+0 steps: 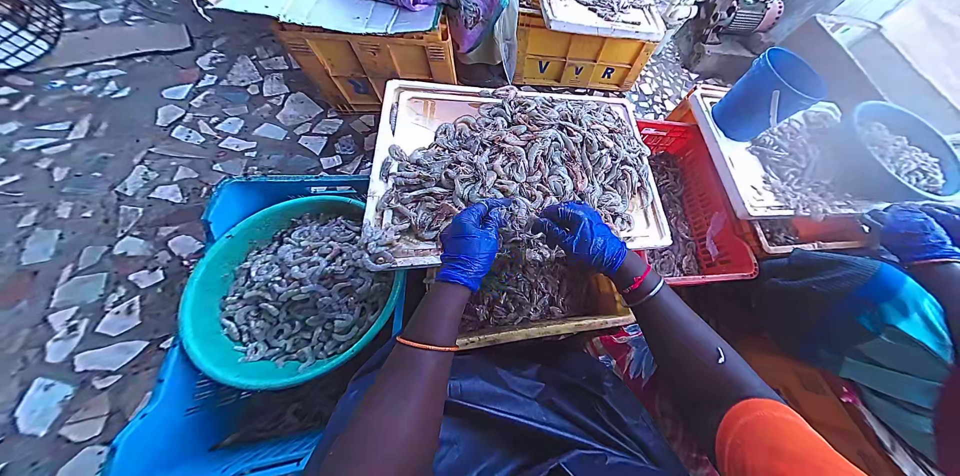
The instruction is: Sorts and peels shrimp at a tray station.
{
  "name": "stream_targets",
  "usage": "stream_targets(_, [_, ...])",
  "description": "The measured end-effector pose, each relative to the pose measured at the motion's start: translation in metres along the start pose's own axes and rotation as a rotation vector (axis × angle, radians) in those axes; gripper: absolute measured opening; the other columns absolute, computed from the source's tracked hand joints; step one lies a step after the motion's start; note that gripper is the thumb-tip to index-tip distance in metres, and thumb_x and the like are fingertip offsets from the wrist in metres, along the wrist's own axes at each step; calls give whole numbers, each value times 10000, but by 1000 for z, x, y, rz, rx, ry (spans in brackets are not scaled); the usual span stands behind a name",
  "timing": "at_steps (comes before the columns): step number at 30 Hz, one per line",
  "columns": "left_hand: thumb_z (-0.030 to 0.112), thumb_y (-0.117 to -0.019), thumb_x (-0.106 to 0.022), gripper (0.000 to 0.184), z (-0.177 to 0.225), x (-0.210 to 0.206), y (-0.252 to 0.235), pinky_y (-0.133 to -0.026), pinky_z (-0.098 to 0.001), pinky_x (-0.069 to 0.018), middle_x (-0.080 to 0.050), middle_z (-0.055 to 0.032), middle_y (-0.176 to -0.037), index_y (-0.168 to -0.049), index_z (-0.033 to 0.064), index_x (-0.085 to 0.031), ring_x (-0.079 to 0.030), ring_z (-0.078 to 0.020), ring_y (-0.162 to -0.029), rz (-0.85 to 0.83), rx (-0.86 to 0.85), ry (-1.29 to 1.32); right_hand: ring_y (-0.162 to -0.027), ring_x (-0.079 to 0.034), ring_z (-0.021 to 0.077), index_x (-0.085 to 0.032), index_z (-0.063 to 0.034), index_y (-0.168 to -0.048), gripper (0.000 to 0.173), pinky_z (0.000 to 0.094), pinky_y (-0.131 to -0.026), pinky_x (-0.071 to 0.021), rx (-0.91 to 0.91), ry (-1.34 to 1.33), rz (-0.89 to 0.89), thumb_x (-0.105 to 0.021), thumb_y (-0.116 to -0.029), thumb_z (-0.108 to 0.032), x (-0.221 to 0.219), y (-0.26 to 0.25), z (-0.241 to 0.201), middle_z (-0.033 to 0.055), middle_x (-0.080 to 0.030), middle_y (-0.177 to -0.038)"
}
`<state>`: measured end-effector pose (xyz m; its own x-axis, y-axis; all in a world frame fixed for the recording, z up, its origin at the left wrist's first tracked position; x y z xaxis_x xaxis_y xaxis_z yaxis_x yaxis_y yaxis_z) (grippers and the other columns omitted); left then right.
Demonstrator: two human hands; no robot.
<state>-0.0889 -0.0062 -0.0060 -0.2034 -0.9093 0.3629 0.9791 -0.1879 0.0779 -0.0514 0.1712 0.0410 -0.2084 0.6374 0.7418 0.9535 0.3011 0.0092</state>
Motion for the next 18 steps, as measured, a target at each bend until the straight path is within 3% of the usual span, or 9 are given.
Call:
stream_targets(2, [120, -982, -657, 467, 9, -14, 4, -1037, -455, -492, -642, -95, -1335, -1440, 194, -606, -619, -202, -1187, -180, -127, 50, -804, -677, 164, -771, -105, -1007, 300, 439, -831, -542, -16, -4, 22, -566, -1030, -322, 4, 0, 2, 45, -724, -848])
stream_targets(3, [77, -963, -668, 477, 16, -23, 8, -1055, -419, -475, -632, -116, -1358, -1431, 151, -608, -603, -203, -1211, -231, -177, 87, -816, -679, 177, -773, -90, -983, 282, 444, -818, -543, -23, -4, 33, -598, -1012, -310, 5, 0, 0, 62, -723, -852])
stream_targets(6, [84, -981, -644, 211, 23, -38, 15, -1033, -496, -494, -675, -200, -1172, -1157, -13, -711, -638, -306, -1146, -208, -262, -73, -800, -660, 166, -752, -63, -906, 258, 423, -779, -529, -89, -87, 36, -648, -990, -283, 2, 1, -2, 62, -699, -822])
stream_targets(8, [135, -996, -636, 215, 22, -35, 12, -999, -583, -504, -697, -220, -1154, -1126, -3, -737, -665, -365, -1125, -135, -261, -214, -638, -572, 62, -714, -65, -858, 255, 284, -643, -485, -130, -342, 64, -606, -1021, -229, 3, 5, 1, -12, -649, -709])
stream_targets(10, [198, -1021, -625, 233, 17, -23, 7, -976, -581, -504, -697, -180, -1160, -1155, 42, -735, -669, -333, -1116, -97, -137, -212, -545, -514, 5, -688, -65, -824, 288, 188, -550, -447, -127, -645, 92, -521, -1039, -159, 9, 9, -1, -53, -618, -645])
stream_targets(12, [187, -1035, -618, 194, 7, -13, 3, -956, -407, -526, -716, -87, -1097, -1136, 54, -718, -668, -164, -1029, -86, 7, 43, -651, -609, 51, -719, -78, -917, 262, 245, -649, -527, -150, -459, -1, -541, -1047, -220, 15, 10, 2, -20, -688, -757])
stream_targets(14, [161, -1035, -614, 194, 7, -9, 6, -918, -287, -532, -727, -56, -1058, -1131, 25, -715, -661, -68, -967, -79, 64, 289, -986, -690, 156, -751, -188, -1187, 379, 445, -914, -542, -241, -25, -137, -622, -994, -488, 9, 9, 14, 14, -740, -1078])
stream_targets(15, [140, -1040, -600, 216, 10, -10, 9, -944, -278, -528, -726, -64, -1113, -1179, 10, -702, -660, -65, -1008, -91, 70, 368, -1071, -672, 219, -715, -193, -1278, 455, 518, -960, -517, -254, 34, -138, -650, -968, -521, 4, 7, 15, 58, -713, -1181])
stream_targets(18, [100, -1044, -567, 239, 16, -19, 17, -943, -273, -519, -693, -50, -1181, -1252, 21, -656, -636, -64, -1041, -130, 68, 477, -1150, -657, 202, -673, -142, -1338, 358, 486, -1014, -502, -212, -168, -43, -570, -1055, -335, -11, 2, -4, 79, -703, -1256])
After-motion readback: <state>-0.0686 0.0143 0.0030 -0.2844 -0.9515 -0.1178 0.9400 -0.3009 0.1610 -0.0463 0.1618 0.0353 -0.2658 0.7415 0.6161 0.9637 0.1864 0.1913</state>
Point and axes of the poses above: each hand's wrist, its own y-axis away from the middle knuckle, its own x-axis out of the back of the hand, z = x × y, the point moved 8 cm from there along -y, towards the middle knuckle
